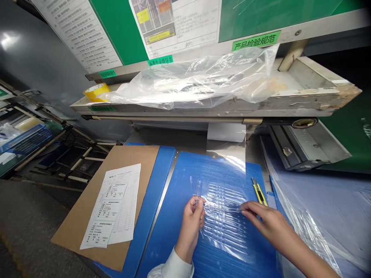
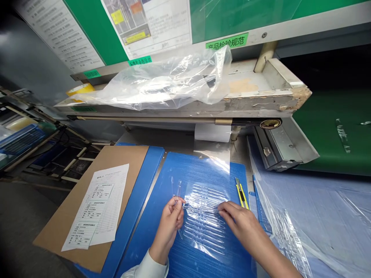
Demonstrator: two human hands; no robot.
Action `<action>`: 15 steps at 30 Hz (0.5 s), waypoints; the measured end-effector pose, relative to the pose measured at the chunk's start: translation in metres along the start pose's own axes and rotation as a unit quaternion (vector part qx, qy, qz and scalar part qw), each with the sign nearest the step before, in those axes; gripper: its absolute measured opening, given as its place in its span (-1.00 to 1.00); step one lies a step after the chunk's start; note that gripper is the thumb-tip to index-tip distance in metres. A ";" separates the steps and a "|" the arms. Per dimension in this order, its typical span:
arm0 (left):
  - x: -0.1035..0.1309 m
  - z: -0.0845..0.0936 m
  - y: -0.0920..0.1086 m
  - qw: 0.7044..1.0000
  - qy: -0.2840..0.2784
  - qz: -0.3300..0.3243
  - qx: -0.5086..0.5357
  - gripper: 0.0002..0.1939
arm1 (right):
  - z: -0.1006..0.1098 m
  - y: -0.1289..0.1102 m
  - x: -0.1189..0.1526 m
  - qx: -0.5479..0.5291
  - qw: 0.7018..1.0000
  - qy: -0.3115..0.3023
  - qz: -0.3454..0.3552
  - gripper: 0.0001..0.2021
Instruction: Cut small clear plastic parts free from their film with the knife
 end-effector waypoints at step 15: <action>-0.001 0.012 -0.007 0.997 0.006 0.061 0.054 -0.54 | 0.003 0.060 -0.020 0.143 0.985 0.101 0.006 -0.61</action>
Point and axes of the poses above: each hand's wrist, its own x-axis away from the middle knuckle, its own z-axis out of the back of the hand, y = z × x, the point moved 8 cm from there along -x, towards the middle knuckle, and after that the axes turned 11 degrees about z, right-handed, at the moved point
